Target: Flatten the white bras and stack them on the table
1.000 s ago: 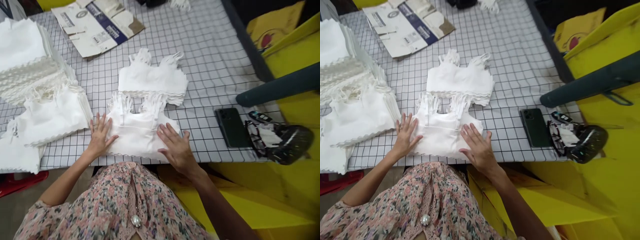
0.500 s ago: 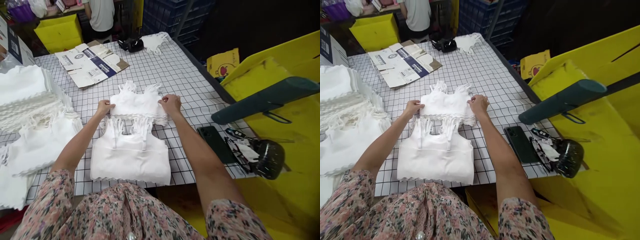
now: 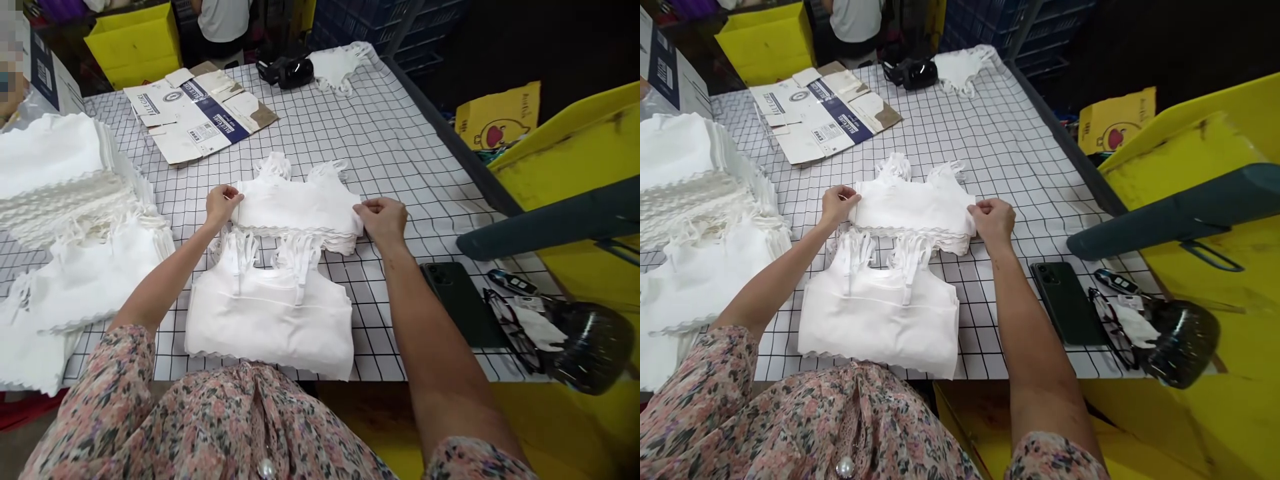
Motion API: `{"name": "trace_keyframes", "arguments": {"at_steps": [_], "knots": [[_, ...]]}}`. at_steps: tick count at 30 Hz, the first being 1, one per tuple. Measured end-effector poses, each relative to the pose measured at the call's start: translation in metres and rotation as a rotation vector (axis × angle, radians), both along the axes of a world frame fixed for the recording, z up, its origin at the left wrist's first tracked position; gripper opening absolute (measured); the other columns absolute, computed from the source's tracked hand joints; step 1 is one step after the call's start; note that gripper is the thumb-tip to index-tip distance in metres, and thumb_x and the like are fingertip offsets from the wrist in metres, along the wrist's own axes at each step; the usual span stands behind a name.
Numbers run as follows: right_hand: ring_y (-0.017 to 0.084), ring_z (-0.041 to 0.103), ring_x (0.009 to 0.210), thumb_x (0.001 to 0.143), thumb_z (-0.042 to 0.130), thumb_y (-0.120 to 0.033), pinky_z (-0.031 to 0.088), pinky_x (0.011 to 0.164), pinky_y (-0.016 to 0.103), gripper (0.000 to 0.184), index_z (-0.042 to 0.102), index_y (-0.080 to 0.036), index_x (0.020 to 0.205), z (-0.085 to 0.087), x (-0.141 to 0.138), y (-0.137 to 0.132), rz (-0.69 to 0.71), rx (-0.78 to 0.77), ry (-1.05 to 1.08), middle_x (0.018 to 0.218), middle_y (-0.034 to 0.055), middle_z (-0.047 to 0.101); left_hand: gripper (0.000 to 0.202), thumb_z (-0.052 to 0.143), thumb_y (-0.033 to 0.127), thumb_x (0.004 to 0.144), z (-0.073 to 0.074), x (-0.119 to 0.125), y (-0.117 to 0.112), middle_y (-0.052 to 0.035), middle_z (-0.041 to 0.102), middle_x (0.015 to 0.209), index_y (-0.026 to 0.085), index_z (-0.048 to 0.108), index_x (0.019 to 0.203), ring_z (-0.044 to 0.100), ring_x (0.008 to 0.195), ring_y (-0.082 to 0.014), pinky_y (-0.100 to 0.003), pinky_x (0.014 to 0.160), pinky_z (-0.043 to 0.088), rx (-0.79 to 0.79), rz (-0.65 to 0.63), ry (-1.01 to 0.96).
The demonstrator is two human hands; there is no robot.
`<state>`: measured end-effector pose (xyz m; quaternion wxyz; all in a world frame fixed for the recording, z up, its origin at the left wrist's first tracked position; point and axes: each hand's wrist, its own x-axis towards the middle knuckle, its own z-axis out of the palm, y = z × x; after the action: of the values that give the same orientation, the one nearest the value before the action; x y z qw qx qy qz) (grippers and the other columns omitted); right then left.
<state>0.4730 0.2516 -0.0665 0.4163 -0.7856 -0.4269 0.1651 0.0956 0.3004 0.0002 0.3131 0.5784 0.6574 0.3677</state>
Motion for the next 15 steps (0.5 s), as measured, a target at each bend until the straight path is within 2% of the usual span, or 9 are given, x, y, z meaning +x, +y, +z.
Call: {"name": "trace_keyframes", "arguments": {"at_steps": [2, 6, 10, 12, 15], "knots": [[0.030, 0.067, 0.076, 0.069, 0.076, -0.028, 0.060, 0.092, 0.054, 0.017, 0.059, -0.027, 0.072, -0.001, 0.005, -0.003, 0.000, 0.008, 0.022, 0.071, 0.0026, 0.066, 0.013, 0.080, 0.022, 0.083, 0.002, 0.001, 0.000, -0.0040, 0.072, 0.089, 0.020, 0.068, 0.081, 0.064, 0.085, -0.0193, -0.034, 0.085, 0.051, 0.007, 0.005, 0.025], [0.031, 0.067, 0.080, 0.073, 0.071, -0.029, 0.058, 0.099, 0.059, 0.016, 0.056, -0.028, 0.071, 0.002, 0.016, -0.007, -0.077, 0.065, -0.025, 0.073, 0.0036, 0.065, 0.019, 0.083, 0.025, 0.085, 0.007, 0.002, -0.002, -0.0045, 0.072, 0.089, 0.021, 0.066, 0.077, 0.064, 0.084, -0.0199, -0.035, 0.083, 0.049, 0.004, -0.014, 0.065], [0.028, 0.065, 0.074, 0.072, 0.071, -0.029, 0.060, 0.093, 0.054, 0.014, 0.058, -0.027, 0.076, 0.004, 0.013, -0.012, -0.009, 0.057, -0.024, 0.070, 0.0011, 0.063, 0.026, 0.084, 0.029, 0.087, 0.009, 0.011, -0.006, -0.0055, 0.071, 0.084, 0.021, 0.064, 0.073, 0.063, 0.080, -0.0209, -0.037, 0.080, 0.050, -0.026, -0.080, 0.093], [0.026, 0.064, 0.072, 0.073, 0.069, -0.028, 0.061, 0.091, 0.050, 0.012, 0.059, -0.026, 0.078, 0.005, 0.008, -0.013, 0.006, 0.069, -0.025, 0.070, 0.0006, 0.063, 0.029, 0.088, 0.031, 0.085, 0.008, 0.018, -0.007, -0.0064, 0.071, 0.083, 0.021, 0.064, 0.071, 0.064, 0.082, -0.0227, -0.039, 0.084, 0.052, -0.060, -0.127, 0.137], [0.024, 0.067, 0.077, 0.075, 0.067, -0.027, 0.062, 0.091, 0.047, 0.009, 0.060, -0.025, 0.078, 0.010, 0.001, -0.012, -0.017, 0.102, -0.002, 0.074, 0.0012, 0.064, 0.031, 0.093, 0.024, 0.077, 0.006, 0.028, -0.007, -0.0069, 0.072, 0.081, 0.021, 0.064, 0.067, 0.067, 0.091, -0.0274, -0.046, 0.098, 0.052, -0.055, -0.188, 0.241]]}}
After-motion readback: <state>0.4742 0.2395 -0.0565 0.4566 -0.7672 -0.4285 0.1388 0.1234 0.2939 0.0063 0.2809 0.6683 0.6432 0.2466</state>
